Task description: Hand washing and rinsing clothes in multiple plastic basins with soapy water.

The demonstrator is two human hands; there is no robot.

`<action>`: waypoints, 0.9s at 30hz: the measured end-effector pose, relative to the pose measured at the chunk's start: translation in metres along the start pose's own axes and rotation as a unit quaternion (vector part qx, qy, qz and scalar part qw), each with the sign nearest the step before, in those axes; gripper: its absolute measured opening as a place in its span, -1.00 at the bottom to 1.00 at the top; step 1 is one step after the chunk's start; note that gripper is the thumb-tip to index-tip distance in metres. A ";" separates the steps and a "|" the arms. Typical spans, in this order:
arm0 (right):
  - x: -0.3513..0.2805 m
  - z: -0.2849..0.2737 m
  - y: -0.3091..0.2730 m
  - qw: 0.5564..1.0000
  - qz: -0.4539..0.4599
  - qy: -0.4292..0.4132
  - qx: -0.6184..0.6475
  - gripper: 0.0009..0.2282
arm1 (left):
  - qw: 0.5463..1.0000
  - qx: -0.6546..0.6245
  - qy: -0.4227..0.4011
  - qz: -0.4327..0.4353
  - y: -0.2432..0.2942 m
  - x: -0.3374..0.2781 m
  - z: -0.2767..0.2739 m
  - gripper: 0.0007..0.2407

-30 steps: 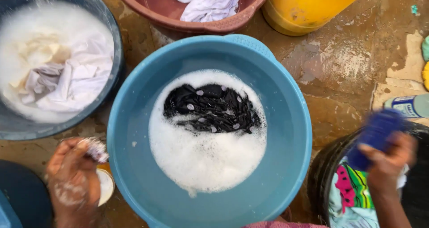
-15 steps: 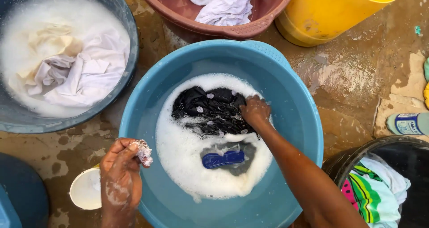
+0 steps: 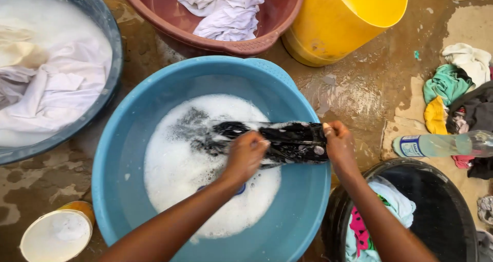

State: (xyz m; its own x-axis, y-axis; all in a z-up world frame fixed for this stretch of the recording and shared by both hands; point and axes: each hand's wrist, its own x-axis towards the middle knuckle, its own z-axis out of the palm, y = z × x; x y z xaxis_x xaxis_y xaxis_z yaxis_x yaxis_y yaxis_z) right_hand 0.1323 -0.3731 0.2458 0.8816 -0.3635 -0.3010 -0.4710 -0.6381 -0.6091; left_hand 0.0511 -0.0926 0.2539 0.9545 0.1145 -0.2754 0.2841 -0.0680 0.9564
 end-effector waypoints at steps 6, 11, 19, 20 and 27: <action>-0.004 0.000 0.012 0.990 -0.044 0.032 0.131 -0.91 | 0.958 0.075 0.050 0.274 -0.016 0.027 0.180 -0.95; -0.026 -0.008 -0.002 0.996 -0.071 0.018 0.059 -0.87 | 0.827 0.233 0.109 0.499 -0.100 -0.005 0.164 -0.72; -0.035 -0.002 -0.032 0.991 -0.024 -0.099 -0.082 -0.18 | 0.799 0.419 -0.358 0.240 -0.072 -0.067 -0.007 -0.62; -0.037 -0.006 -0.035 0.991 -0.030 -0.100 -0.081 -0.18 | 0.800 0.421 -0.353 0.240 -0.112 -0.069 -0.018 -0.62; -0.054 -0.016 -0.071 0.986 0.076 -0.140 -0.052 -0.18 | 0.663 0.619 -0.365 0.209 -0.177 -0.076 -0.057 -0.32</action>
